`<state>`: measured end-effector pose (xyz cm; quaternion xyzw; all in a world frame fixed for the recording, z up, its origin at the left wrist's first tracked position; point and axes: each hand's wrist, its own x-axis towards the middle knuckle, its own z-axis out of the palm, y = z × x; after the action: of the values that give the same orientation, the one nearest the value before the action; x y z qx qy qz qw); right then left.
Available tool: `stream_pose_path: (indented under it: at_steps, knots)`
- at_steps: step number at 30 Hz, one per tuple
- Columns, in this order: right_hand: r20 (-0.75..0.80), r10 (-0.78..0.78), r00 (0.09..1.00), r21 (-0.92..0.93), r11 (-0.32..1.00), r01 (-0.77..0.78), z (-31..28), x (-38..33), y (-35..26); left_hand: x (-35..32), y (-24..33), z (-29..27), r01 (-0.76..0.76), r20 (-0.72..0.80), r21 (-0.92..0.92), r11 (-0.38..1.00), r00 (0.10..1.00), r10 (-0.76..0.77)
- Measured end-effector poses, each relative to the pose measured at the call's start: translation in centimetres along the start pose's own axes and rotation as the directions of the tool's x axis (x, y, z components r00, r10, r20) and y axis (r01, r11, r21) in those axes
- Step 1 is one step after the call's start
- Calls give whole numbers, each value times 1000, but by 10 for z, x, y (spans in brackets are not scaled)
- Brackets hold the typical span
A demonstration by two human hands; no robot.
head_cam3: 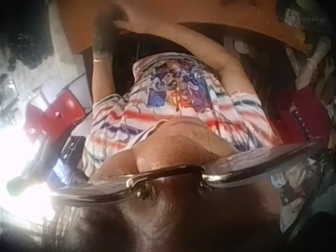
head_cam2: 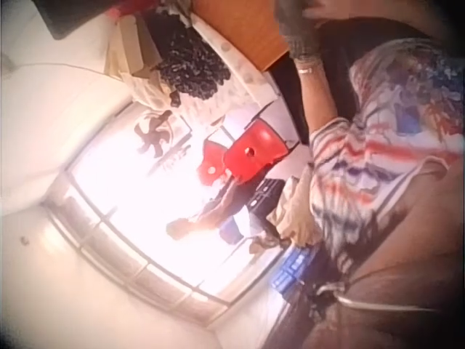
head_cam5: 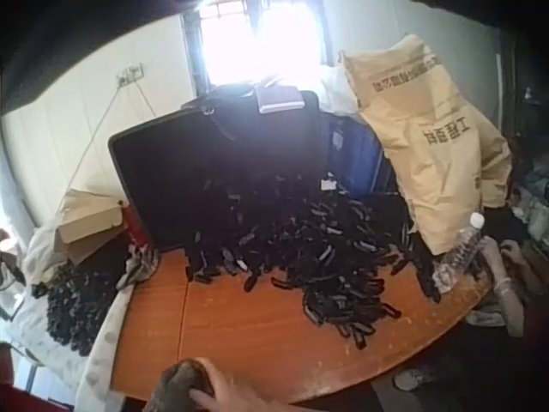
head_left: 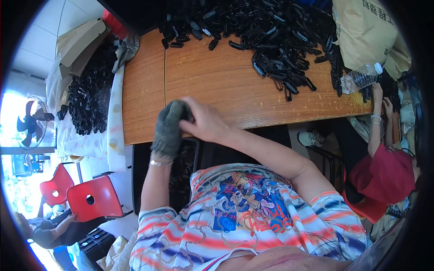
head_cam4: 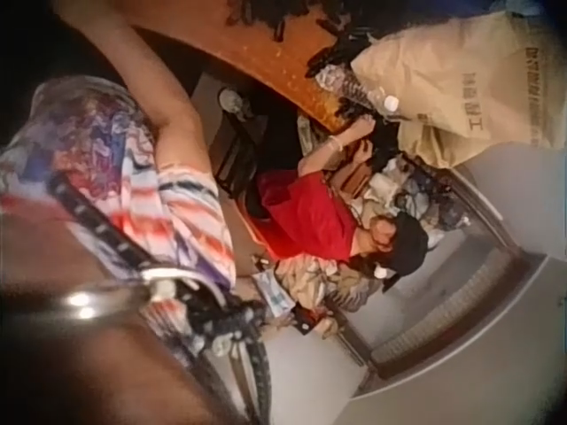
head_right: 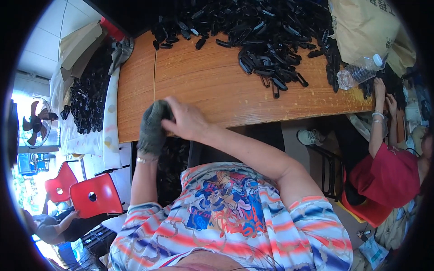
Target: Assembling or inspecting small black plastic components on a wooden workbench in a manufacturing environment.
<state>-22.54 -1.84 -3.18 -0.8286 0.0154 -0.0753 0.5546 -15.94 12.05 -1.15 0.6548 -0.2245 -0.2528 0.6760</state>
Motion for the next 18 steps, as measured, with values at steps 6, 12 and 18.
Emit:
stream_pose_path:
  at_steps: [6,12,18]
  knots:
    - [50,-33,998,-178,983,42,-73,16,9,-34,59,-80,-98,205,772,628,974,-100]
    - [-266,-221,938,-723,690,-42,-149,76,53,66,57,-15,-107,42,764,637,992,117]
    - [-164,-14,986,-909,390,-145,-158,116,62,189,-3,66,-238,59,917,321,875,480]
